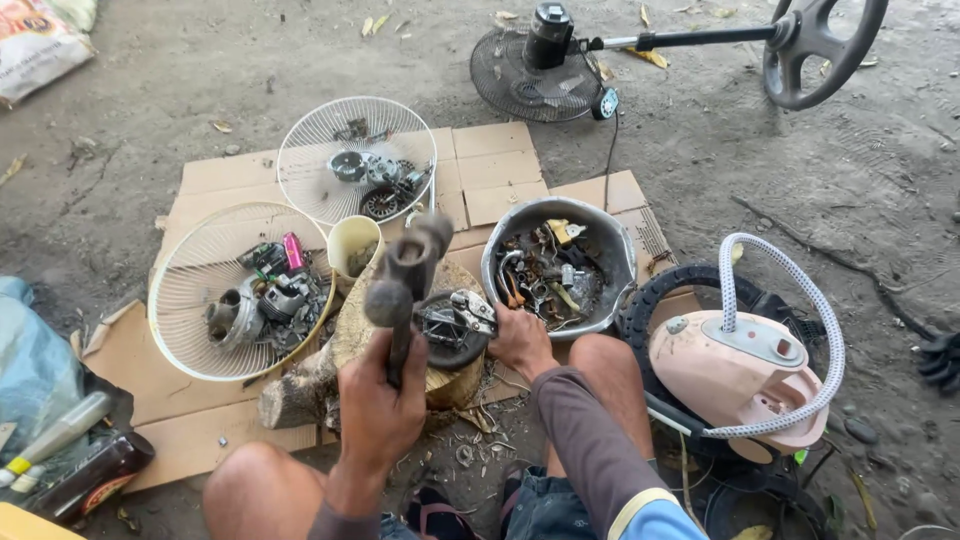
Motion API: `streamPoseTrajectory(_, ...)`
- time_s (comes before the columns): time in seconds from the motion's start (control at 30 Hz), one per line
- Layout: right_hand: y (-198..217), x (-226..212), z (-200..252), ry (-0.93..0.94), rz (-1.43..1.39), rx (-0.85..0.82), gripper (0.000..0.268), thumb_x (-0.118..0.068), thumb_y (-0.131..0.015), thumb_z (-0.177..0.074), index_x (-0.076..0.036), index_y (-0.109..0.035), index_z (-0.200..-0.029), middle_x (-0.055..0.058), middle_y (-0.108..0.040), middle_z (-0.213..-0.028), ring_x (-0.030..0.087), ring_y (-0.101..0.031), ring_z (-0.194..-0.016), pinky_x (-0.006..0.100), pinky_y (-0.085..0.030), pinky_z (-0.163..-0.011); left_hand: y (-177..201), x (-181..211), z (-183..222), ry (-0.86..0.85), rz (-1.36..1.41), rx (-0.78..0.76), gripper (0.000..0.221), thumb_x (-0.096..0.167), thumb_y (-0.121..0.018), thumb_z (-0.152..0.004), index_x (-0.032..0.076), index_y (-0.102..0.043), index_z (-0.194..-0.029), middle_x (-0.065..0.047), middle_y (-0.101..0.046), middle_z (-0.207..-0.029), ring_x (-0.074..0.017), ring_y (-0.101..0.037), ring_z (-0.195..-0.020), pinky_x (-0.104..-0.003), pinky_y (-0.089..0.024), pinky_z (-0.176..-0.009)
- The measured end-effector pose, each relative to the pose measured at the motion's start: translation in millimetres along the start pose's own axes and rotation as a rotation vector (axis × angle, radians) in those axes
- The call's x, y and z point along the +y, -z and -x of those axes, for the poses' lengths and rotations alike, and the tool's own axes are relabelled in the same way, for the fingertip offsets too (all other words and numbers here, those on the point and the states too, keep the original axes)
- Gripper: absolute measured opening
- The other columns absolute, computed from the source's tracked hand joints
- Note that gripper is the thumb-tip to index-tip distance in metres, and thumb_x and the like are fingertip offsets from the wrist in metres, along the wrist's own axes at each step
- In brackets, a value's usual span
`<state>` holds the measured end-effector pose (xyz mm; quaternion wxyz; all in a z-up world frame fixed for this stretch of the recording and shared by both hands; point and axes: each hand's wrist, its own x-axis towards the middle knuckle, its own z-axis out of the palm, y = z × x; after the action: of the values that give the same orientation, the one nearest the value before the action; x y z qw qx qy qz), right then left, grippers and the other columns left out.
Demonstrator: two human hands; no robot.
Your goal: Disassembling a motor component using a hammer and a punch on a cardboard surface.
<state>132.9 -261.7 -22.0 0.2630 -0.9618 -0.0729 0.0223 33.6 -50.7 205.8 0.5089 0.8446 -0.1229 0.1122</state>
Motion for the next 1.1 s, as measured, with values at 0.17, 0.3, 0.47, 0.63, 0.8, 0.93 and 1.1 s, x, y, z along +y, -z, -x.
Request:
streamPoseTrajectory(0.17,6,-6,2,-0.057,0.036,0.007,0.027,-0.019,-0.077,-0.088,-0.003,-0.064,-0.106,0.009,-0.074,-0.078,0.024,-0.069,-0.059,0.037,-0.058,-0.049,-13,8,-26,-0.327,0.163,0.103,0.010,0.000,-0.066,-0.085,-0.003,-0.068,-0.095,-0.014,-0.076,-0.080,-0.0163,-0.064,-0.047,-0.024,-0.052,-0.041)
streamPoseTrajectory(0.3,-13,3,-6,-0.112,0.036,0.005,0.036,-0.040,-0.061,-0.083,-0.010,-0.062,-0.102,0.020,-0.076,-0.086,0.048,-0.075,-0.087,0.062,-0.060,-0.080,-37,-52,-7,-0.048,-0.056,-0.008,0.026,0.020,-0.059,-0.104,0.006,-0.067,-0.084,-0.015,-0.062,-0.050,-0.0217,-0.057,-0.033,-0.032,-0.050,-0.043)
streamPoseTrajectory(0.47,-14,2,10,-0.042,0.043,0.025,0.035,0.001,-0.064,-0.082,0.000,-0.064,-0.117,0.011,-0.073,-0.076,0.026,-0.068,-0.056,0.035,-0.061,-0.052,-35,-86,19,0.467,-0.226,-0.200,0.036,0.026,-0.054,-0.105,0.006,-0.058,-0.135,-0.004,-0.064,-0.063,-0.0079,-0.039,-0.030,-0.024,-0.035,-0.019)
streamPoseTrajectory(0.63,-14,8,-10,-0.037,-0.006,0.079,0.012,-0.010,-0.063,-0.092,-0.006,-0.063,-0.104,0.006,-0.069,-0.074,0.020,-0.061,-0.054,0.033,-0.053,-0.047,-12,-16,-12,0.191,-0.126,-0.025,0.024,0.025,-0.058,-0.102,0.003,-0.066,-0.107,-0.007,-0.071,-0.070,-0.0134,-0.047,-0.040,-0.028,-0.038,-0.035)
streamPoseTrajectory(0.8,-9,2,5,-0.067,-0.027,0.040,0.031,-0.019,-0.082,-0.085,-0.003,-0.063,-0.103,0.008,-0.073,-0.077,0.022,-0.068,-0.059,0.035,-0.059,-0.051,-26,-19,-7,-0.124,0.027,0.072,0.022,0.020,-0.061,-0.100,0.002,-0.063,-0.087,-0.006,-0.070,-0.057,-0.0123,-0.062,-0.035,-0.024,-0.050,-0.027)
streamPoseTrajectory(0.93,-5,-1,4,-0.073,-0.047,0.045,0.027,-0.012,-0.081,-0.083,-0.005,-0.063,-0.101,0.011,-0.077,-0.085,0.024,-0.072,-0.061,0.034,-0.061,-0.050,-37,-49,-8,0.265,-0.163,-0.268,0.012,0.012,-0.059,-0.100,0.006,-0.060,-0.110,-0.017,-0.076,-0.088,-0.0230,-0.073,-0.056,-0.032,-0.065,-0.049)
streamPoseTrajectory(1.1,9,0,-4,-0.112,-0.028,0.104,0.020,-0.014,-0.071,-0.087,-0.006,-0.063,-0.103,0.010,-0.072,-0.075,0.025,-0.067,-0.054,0.039,-0.058,-0.049,-55,-82,8,0.433,-0.261,-0.263,0.019,0.017,-0.060,-0.100,0.004,-0.067,-0.111,-0.012,-0.080,-0.094,-0.0209,-0.074,-0.056,-0.032,-0.062,-0.044)
